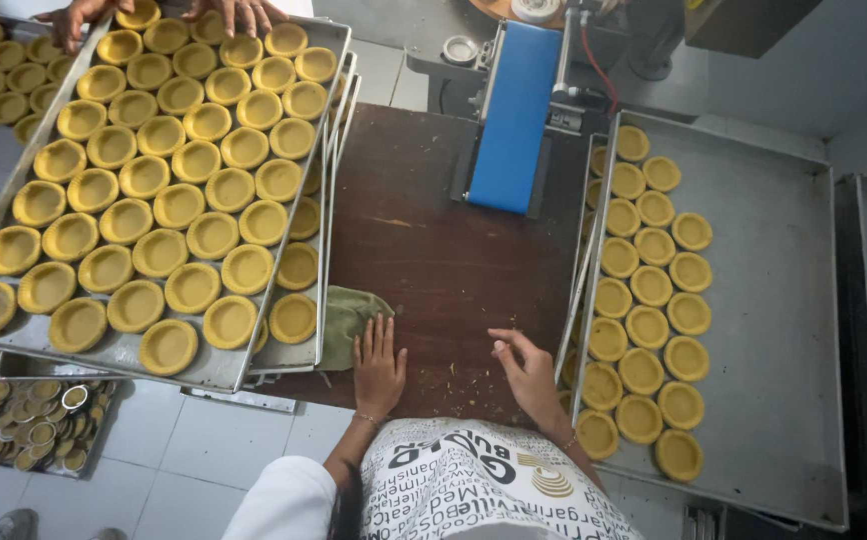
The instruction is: The person is handling yellow tart shells by hand, placing some onto a small blue conveyor belt and others into metal trays.
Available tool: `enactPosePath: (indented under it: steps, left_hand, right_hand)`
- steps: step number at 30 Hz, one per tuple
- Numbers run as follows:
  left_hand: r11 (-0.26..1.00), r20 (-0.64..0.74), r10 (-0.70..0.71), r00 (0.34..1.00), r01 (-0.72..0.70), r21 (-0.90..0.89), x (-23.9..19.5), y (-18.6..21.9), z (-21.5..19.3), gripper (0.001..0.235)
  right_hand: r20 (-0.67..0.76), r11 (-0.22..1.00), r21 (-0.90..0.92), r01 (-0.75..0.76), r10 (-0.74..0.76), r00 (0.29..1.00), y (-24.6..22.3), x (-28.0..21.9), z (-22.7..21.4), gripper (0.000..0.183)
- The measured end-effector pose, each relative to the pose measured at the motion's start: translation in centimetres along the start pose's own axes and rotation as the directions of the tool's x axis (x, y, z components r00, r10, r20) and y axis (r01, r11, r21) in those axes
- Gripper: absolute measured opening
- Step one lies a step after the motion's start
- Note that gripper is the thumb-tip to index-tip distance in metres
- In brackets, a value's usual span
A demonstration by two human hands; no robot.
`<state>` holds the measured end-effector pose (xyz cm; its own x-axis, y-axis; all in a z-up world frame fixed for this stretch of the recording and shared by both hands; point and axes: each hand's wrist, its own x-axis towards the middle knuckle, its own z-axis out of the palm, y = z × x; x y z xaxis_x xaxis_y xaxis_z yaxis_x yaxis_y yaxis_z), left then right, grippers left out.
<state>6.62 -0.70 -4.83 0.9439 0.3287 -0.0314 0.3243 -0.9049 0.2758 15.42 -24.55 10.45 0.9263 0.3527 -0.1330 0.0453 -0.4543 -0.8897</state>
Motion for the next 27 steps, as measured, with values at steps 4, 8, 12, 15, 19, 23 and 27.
enactPosePath:
  steps: [4,8,12,15,19,23,27]
  left_hand:
    - [1.000,0.005,-0.005,1.000,0.005,-0.004,0.0,-0.2,0.5,0.059]
    - [1.000,-0.004,-0.002,1.000,0.002,0.013,0.0,-0.2,0.4,0.059]
    - [1.000,-0.019,0.005,1.000,-0.005,0.005,0.0,-0.2,0.2,0.059]
    - [1.000,-0.026,0.002,1.000,-0.002,-0.008,-0.1,-0.1,0.4,0.060]
    - [1.000,-0.028,0.006,1.000,-0.006,0.003,-0.2,0.0,0.4,0.060]
    - [1.000,-0.004,0.003,1.000,-0.003,0.012,-0.1,0.1,-0.1,0.060]
    - [1.000,0.005,0.005,1.000,-0.005,0.024,-0.2,0.1,-0.3,0.060]
  right_hand:
    - [-0.037,0.999,-0.006,-0.033,0.033,0.999,-2.0,-0.3,-0.3,0.028]
    - [-0.100,1.000,-0.005,0.005,-0.006,0.995,-0.3,-0.1,-0.4,0.035]
    - [-0.101,0.996,0.015,0.083,-0.081,0.992,-0.5,0.2,-0.4,0.036]
    - [-0.057,0.999,0.011,0.032,-0.032,0.998,0.5,0.2,0.0,0.032]
    - [-0.050,0.998,0.060,0.036,-0.033,0.998,-0.8,-0.1,0.0,0.032]
    - [-0.067,0.999,0.047,0.022,-0.019,0.998,-0.1,-0.4,-0.2,0.032]
    - [-0.078,0.997,0.073,0.004,0.001,0.997,-0.4,-0.6,-0.5,0.032]
